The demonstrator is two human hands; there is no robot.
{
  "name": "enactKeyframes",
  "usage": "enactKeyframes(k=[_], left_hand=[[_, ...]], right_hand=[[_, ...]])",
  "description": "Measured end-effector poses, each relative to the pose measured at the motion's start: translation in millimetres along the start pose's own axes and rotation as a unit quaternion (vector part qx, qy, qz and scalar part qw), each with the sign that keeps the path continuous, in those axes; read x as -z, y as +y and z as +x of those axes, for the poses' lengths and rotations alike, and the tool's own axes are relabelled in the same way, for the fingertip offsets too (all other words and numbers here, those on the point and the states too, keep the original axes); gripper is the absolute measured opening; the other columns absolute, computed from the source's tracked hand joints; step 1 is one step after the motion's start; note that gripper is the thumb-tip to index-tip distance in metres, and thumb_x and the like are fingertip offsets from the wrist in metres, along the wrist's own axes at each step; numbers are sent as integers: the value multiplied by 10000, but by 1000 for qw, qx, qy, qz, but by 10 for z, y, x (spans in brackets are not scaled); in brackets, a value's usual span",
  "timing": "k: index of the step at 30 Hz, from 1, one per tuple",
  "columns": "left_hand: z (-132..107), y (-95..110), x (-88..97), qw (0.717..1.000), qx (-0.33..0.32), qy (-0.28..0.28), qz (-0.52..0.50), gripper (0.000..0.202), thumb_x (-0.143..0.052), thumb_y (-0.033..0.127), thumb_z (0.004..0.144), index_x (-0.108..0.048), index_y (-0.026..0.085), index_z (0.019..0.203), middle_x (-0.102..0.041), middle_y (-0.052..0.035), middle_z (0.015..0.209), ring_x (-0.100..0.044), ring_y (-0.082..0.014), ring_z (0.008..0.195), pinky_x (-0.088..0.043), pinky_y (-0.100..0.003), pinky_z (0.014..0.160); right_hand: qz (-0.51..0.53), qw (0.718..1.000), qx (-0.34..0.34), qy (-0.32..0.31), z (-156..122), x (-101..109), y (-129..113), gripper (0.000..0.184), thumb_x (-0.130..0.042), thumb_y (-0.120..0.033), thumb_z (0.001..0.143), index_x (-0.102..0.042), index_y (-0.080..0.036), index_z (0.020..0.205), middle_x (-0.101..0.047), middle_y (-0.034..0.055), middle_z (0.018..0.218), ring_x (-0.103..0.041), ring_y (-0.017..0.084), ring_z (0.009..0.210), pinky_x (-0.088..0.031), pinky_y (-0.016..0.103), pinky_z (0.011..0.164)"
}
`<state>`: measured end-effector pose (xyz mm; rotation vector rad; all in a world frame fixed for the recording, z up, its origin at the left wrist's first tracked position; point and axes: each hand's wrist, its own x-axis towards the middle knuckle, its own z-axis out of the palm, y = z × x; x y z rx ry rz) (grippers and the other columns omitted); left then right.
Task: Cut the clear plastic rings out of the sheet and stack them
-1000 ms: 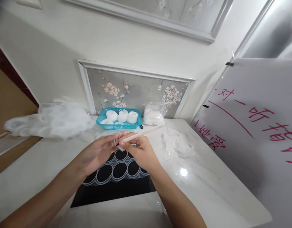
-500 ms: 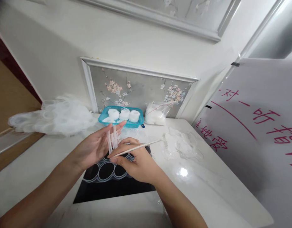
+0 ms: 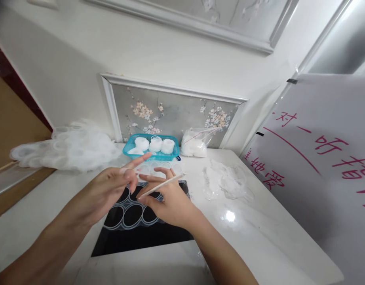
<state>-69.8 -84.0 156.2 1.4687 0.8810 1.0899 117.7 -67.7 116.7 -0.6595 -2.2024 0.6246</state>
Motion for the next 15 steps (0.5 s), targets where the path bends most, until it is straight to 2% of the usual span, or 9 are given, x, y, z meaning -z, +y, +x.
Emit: enactKeyframes(k=[2,4,8,11,15], left_hand=[[-81,45,-28,994,-28,30,105,429,-638,545,870,-673,230,581,-458,36,1524,19,-339,1537,-6,-588,1215],[-138,94,-42,979,-51,55,187,439,-615,553,882,-682,234,588,-314,102,1601,84,-345,1531,64,-576,1212],[-173,168,-59,973,-53,53,220,469,-590,580,892,-693,248,578,-285,137,1604,93,-339,1531,65,-570,1217],[-163,167,-78,976,-56,49,203,465,-588,591,897,-711,268,586,-281,156,1598,113,-319,1531,94,-550,1215],[-139,131,-71,977,-63,37,199,435,-596,573,905,-743,282,617,-299,146,1591,104,-319,1531,111,-558,1207]], right_hand=[[-3,1000,7,23,24,-1,14,153,-655,-142,886,-709,-261,808,-768,-11,948,-622,238,1196,-264,562,1198],[17,999,21,43,33,19,11,137,-666,-169,887,-727,-278,828,-774,-8,948,-568,241,1289,-239,546,1223],[155,984,23,86,-16,42,-14,36,-734,-291,856,-758,-302,832,-751,7,1141,-456,259,1406,-211,526,1247],[303,943,14,138,-61,14,-30,63,-779,-378,807,-762,-322,831,-673,-3,1304,-433,279,1421,-252,542,1231],[440,883,-1,166,-42,22,-82,231,-810,-517,716,-690,-320,695,-700,2,1231,-471,282,1388,-346,551,1178]])
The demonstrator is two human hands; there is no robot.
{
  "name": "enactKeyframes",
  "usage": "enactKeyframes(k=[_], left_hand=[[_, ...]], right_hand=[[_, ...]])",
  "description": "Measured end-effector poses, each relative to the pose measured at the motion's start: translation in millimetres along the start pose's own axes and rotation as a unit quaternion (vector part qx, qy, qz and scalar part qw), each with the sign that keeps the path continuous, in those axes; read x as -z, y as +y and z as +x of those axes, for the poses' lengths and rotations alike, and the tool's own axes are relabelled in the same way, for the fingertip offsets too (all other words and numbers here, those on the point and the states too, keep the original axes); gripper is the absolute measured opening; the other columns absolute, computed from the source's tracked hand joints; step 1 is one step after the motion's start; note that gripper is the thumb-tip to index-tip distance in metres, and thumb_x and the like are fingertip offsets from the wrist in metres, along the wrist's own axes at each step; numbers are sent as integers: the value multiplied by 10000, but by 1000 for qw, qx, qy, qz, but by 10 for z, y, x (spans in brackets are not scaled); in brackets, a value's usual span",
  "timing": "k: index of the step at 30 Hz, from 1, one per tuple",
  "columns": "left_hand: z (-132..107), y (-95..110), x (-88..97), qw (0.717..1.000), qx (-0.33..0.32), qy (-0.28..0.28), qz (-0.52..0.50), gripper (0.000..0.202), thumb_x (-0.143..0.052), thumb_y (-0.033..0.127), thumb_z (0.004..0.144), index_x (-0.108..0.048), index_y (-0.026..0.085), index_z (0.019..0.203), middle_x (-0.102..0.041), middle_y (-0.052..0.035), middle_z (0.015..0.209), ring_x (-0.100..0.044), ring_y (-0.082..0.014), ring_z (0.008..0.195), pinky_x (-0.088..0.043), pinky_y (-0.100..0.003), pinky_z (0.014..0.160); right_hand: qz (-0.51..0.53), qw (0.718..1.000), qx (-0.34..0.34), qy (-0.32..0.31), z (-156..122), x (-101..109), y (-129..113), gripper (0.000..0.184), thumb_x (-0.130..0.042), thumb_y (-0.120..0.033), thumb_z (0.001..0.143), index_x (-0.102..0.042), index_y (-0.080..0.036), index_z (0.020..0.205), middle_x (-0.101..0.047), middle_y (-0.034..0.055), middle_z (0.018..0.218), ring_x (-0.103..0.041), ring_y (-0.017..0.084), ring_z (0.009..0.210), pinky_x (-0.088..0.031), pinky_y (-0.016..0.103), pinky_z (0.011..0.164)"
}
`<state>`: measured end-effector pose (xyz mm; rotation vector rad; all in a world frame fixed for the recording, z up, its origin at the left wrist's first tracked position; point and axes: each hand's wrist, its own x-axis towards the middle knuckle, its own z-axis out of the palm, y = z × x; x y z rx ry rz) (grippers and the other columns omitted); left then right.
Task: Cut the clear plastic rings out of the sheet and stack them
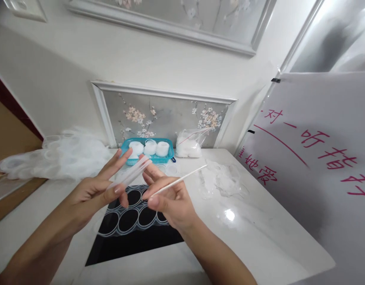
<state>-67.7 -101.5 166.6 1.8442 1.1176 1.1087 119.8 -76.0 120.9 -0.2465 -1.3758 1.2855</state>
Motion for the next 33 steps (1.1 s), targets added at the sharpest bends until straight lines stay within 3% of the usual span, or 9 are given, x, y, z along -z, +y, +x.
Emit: enactKeyframes(k=[4,7,11,16,20,24,28,33], left_hand=[[41,-37,22,995,5,-99,18,387,-564,566,928,-794,320,737,-278,154,1595,89,-316,1533,99,-574,1208],[71,-59,31,987,12,-160,21,332,-557,545,941,-807,348,848,-282,142,1598,11,-319,1539,33,-587,1219],[99,-94,35,985,5,-172,-3,307,-574,524,936,-812,337,887,-299,112,1597,-70,-330,1535,-44,-566,1227],[103,-149,54,988,51,-144,-24,167,-685,449,872,-802,329,876,-326,98,1593,-148,-354,1520,-149,-541,1219],[105,-196,89,990,52,-128,-5,119,-774,372,802,-796,342,915,-400,65,1562,-187,-346,1513,-82,-527,1228],[134,-210,124,988,53,-140,31,136,-749,418,821,-799,360,934,-397,70,1562,-119,-335,1528,-39,-547,1222],[170,-221,153,986,35,-157,41,165,-694,442,865,-803,336,929,-412,38,1558,-188,-342,1513,-125,-559,1213],[168,-241,234,973,19,-228,-2,274,-687,478,856,-752,380,1104,-382,44,1576,-248,-352,1494,-239,-536,1187]], right_hand=[[50,996,-56,40,50,-46,-82,412,-806,-650,620,-599,-294,610,-709,8,1188,-544,283,1312,-427,532,1097],[57,995,-68,51,47,-75,-123,456,-752,-730,623,-612,-296,639,-702,23,1193,-564,297,1277,-456,528,1039],[49,997,-47,26,10,-87,-169,436,-643,-755,732,-654,-324,794,-676,35,1240,-548,295,1290,-417,544,1069],[15,999,-52,-2,-22,-68,-202,468,-506,-778,819,-659,-357,956,-640,26,1309,-546,284,1290,-414,557,1077],[21,999,-37,-18,-30,-39,-173,368,-540,-711,843,-653,-386,977,-667,5,1282,-575,285,1260,-436,561,1056],[56,997,-55,-7,-25,-25,-141,319,-589,-670,833,-674,-372,906,-708,4,1211,-600,284,1236,-449,564,1025],[59,994,-92,18,-8,-33,-117,374,-702,-700,696,-664,-329,724,-747,11,1120,-617,302,1212,-461,551,1009],[43,993,-63,-88,-51,14,-112,321,-790,-588,675,-648,-316,579,-779,-12,1013,-649,307,1163,-447,572,1045]])
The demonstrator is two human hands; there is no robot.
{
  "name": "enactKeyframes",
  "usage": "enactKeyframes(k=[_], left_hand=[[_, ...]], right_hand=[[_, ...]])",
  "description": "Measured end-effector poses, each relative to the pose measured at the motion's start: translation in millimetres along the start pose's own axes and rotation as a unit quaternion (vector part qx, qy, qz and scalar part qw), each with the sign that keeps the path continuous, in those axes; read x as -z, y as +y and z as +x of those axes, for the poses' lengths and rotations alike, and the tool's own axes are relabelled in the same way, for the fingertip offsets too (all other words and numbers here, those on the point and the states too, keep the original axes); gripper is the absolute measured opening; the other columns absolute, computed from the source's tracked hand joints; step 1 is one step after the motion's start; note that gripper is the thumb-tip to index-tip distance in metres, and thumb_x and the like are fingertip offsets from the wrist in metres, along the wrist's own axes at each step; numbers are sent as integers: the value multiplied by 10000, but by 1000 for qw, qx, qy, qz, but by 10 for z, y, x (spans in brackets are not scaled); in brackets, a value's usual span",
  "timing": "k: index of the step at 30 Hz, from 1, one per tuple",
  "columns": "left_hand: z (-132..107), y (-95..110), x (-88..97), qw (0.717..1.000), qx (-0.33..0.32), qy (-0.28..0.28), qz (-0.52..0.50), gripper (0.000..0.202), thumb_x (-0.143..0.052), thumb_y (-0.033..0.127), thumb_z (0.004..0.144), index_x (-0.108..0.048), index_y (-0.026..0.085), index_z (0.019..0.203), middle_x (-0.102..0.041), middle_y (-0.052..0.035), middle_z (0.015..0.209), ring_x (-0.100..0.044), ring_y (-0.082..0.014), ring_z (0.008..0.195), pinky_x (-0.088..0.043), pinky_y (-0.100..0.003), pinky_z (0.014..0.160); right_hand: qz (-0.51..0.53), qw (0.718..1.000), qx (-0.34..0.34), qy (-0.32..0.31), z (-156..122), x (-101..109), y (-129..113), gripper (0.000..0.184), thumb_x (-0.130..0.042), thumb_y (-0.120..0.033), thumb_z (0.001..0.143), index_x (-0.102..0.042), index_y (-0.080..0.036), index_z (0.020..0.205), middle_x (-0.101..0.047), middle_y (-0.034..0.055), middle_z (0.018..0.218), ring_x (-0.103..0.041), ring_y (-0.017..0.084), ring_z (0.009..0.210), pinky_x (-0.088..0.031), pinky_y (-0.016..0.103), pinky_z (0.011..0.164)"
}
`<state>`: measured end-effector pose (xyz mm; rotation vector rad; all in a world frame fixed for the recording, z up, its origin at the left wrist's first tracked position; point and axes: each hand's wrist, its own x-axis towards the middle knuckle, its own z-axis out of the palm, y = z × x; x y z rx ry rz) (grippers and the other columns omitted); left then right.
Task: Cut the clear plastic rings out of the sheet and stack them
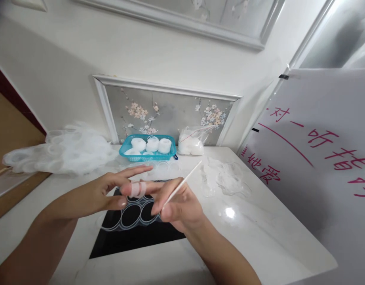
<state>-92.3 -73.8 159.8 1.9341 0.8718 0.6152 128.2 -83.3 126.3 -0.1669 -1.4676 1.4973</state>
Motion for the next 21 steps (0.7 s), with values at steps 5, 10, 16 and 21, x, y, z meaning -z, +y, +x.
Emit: enactKeyframes(k=[5,10,16,21], left_hand=[[-98,33,-2,997,-19,38,-67,749,-810,314,764,-486,435,1429,-350,46,1591,-169,-320,1520,-144,-525,1227],[-139,119,-121,981,-74,118,-135,340,-689,369,890,-695,374,1230,-468,36,1522,-181,-315,1519,-247,-502,1215],[-100,192,-312,963,-78,246,-77,207,-666,412,913,-755,397,1099,-521,38,1471,-416,-325,1407,-415,-480,1124],[-57,191,-343,955,-44,289,-56,188,-745,426,834,-794,340,994,-582,-12,1396,-490,-355,1326,-440,-515,1087]], right_hand=[[-215,971,85,-53,-94,19,-159,124,-762,-508,787,-770,-395,737,-794,-44,899,-695,276,1090,-230,561,1224],[-311,938,105,-110,-99,-4,-295,160,-774,-343,817,-782,-427,953,-792,-43,996,-677,263,1132,-256,523,1223],[-321,927,91,-170,-51,3,-233,66,-754,-341,834,-794,-356,885,-785,-13,1051,-648,250,1168,-323,495,1181],[-341,915,81,-199,-26,10,-182,53,-746,-369,838,-789,-338,829,-767,0,1115,-655,231,1147,-297,482,1195]])
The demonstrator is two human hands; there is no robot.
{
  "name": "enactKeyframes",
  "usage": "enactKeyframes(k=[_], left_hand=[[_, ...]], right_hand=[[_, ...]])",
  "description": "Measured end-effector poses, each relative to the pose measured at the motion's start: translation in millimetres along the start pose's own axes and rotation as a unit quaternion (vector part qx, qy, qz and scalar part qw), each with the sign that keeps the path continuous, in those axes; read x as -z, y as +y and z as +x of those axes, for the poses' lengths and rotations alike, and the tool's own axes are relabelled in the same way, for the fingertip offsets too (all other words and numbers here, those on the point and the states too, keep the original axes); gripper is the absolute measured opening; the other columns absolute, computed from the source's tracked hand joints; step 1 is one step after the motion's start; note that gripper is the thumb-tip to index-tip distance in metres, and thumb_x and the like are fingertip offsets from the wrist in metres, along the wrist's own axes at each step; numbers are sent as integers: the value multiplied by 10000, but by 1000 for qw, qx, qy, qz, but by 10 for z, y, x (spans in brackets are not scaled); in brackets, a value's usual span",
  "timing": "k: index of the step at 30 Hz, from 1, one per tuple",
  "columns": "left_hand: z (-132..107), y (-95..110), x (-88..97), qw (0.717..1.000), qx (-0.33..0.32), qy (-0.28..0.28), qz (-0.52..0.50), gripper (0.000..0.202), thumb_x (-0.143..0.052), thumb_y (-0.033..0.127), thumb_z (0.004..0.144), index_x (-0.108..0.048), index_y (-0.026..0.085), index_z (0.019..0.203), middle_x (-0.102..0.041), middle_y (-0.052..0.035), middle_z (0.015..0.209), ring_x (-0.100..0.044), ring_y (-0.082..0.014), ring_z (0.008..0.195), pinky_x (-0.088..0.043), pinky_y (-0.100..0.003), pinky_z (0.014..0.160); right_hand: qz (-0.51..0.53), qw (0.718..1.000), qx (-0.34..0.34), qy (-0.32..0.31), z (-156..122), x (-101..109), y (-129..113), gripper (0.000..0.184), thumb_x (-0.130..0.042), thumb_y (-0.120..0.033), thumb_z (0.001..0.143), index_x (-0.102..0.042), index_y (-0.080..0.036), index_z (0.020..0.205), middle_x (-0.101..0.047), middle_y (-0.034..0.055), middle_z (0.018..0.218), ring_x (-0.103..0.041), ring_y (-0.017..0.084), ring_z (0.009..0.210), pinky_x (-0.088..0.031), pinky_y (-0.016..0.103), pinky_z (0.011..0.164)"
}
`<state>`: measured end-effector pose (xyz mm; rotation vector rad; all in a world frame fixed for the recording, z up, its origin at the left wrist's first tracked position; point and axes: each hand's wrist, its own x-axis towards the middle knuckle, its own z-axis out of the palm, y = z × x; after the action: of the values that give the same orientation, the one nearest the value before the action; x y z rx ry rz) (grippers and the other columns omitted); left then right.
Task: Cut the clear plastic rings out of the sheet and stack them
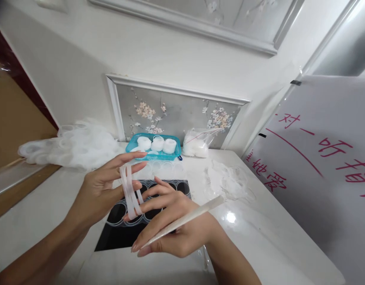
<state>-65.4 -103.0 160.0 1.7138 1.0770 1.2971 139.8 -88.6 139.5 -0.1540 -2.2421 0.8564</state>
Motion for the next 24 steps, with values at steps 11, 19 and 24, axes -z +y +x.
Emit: enactKeyframes(k=[11,19,24], left_hand=[[-33,-41,-54,997,-47,-8,67,572,-862,446,683,-690,381,1225,-563,-9,1404,-397,-367,1388,-424,-554,1099],[78,-171,37,982,-116,-41,140,811,-907,547,561,-645,325,1296,-559,-55,1428,-461,-373,1359,-369,-580,1140],[91,-234,73,967,-175,-88,164,876,-907,571,546,-615,339,1339,-528,-59,1468,-390,-380,1414,-326,-583,1166]], right_hand=[[111,993,-19,41,-48,45,53,68,-773,-335,809,-799,-349,870,-783,-23,799,-711,226,1005,-260,479,1212],[250,948,-183,69,-89,247,505,108,-774,-361,776,-776,-270,834,-781,32,982,-716,213,953,-563,382,881],[-2,928,-371,-42,-98,143,689,140,-689,-208,805,-705,-199,666,-677,-17,622,-621,126,577,-489,263,587]])
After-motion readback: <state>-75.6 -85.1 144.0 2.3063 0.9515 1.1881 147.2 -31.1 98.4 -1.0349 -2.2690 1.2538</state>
